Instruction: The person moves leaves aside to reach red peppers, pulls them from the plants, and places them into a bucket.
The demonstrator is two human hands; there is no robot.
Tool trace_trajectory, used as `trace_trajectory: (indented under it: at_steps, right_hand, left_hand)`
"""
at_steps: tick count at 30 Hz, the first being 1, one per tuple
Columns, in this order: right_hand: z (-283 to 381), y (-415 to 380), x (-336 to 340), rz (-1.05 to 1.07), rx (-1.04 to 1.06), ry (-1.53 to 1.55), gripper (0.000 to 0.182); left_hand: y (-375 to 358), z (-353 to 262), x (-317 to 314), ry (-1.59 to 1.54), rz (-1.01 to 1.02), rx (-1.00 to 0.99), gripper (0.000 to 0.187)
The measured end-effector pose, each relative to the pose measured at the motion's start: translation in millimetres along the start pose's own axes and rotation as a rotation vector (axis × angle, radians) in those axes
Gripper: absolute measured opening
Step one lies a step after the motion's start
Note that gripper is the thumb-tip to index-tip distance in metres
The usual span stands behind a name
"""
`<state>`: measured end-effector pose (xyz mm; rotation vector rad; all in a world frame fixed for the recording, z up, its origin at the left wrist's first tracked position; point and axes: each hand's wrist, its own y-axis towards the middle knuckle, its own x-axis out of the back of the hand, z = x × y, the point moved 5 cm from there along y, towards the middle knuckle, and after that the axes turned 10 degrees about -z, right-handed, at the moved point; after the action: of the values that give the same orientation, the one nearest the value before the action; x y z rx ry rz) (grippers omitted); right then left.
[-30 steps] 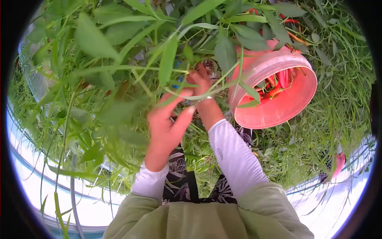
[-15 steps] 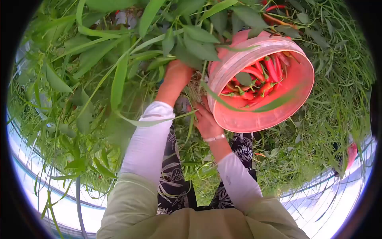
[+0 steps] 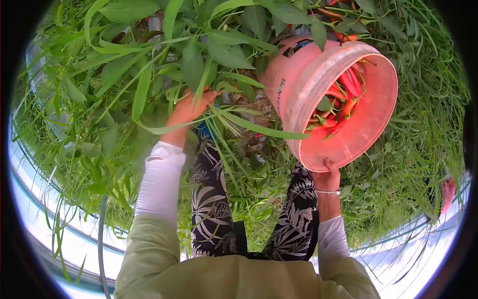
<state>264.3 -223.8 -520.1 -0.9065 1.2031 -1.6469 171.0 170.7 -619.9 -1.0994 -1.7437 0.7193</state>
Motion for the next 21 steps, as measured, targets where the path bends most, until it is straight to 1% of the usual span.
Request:
trace_trajectory:
  at_steps: [2, 3, 4, 6, 7, 9, 10, 11, 12, 13, 14, 16, 17, 18, 20, 21]
  right_hand:
    - [0, 4, 13, -0.011, 0.017, -0.012, 0.056]
    - [-1, 7, 18, -0.02, 0.04, -0.03, 0.056]
    - [-7, 6, 19, -0.024, 0.029, -0.027, 0.056]
    - [-20, 4, 13, -0.015, 0.07, -0.071, 0.056]
    - [-28, 8, 19, -0.026, 0.072, -0.096, 0.054]
    - [-41, 11, 24, -0.022, 0.037, -0.117, 0.054]
    - [-46, 11, 27, -0.02, 0.02, -0.136, 0.053]
    - [-46, 12, 41, -0.019, 0.003, -0.135, 0.053]
    - [-50, 11, 60, 0.001, -0.106, -0.393, 0.047]
    - [-56, 7, 72, 0.027, -0.207, -0.65, 0.042]
    - [-49, -4, 60, 0.035, -0.211, -0.652, 0.042]
    - [-37, -53, 8, 0.375, -0.297, -0.954, 0.028]
    - [-38, -64, -19, 0.466, -0.127, -0.97, 0.022]
    - [-42, -76, -52, 0.551, 0.043, -0.978, 0.018]
    - [-34, -97, -148, 0.751, 0.491, -1.139, 0.024]
    - [-38, -104, -190, 0.8, 0.699, -1.123, 0.026]
  left_hand:
    - [-20, -11, 14, -0.21, 0.048, 0.11, 0.032]
    - [-29, -22, 23, 0.077, 0.046, 0.143, 0.029]
    - [-40, -21, 30, 0.086, 0.047, 0.151, 0.029]
    - [-59, -11, 56, -0.272, 0.037, 0.208, 0.025]
    - [-67, 4, 73, -0.266, 0.03, 0.216, 0.025]
    - [-86, 22, 102, 0.015, 0.044, -0.248, 0.039]
    - [-94, 34, 103, 0.028, 0.042, -0.236, 0.039]
    - [-103, 46, 105, -0.481, 0.009, -0.061, 0.038]
    - [-108, 57, 106, -0.989, -0.032, 0.117, 0.036]
    - [-111, 41, 102, -0.955, -0.063, -0.11, 0.031]
    - [-116, 38, 90, -0.952, -0.072, -0.111, 0.031]
    - [-132, 51, 80, -1.489, -0.34, -0.029, 0.029]
    - [-136, 56, 77, -1.324, -0.514, 0.017, 0.029]
    - [-135, 56, 76, -1.326, -0.518, 0.021, 0.029]
    - [-132, 51, 74, -1.36, -0.465, -0.088, 0.028]
    - [-130, 48, 73, -1.376, -0.443, -0.146, 0.028]
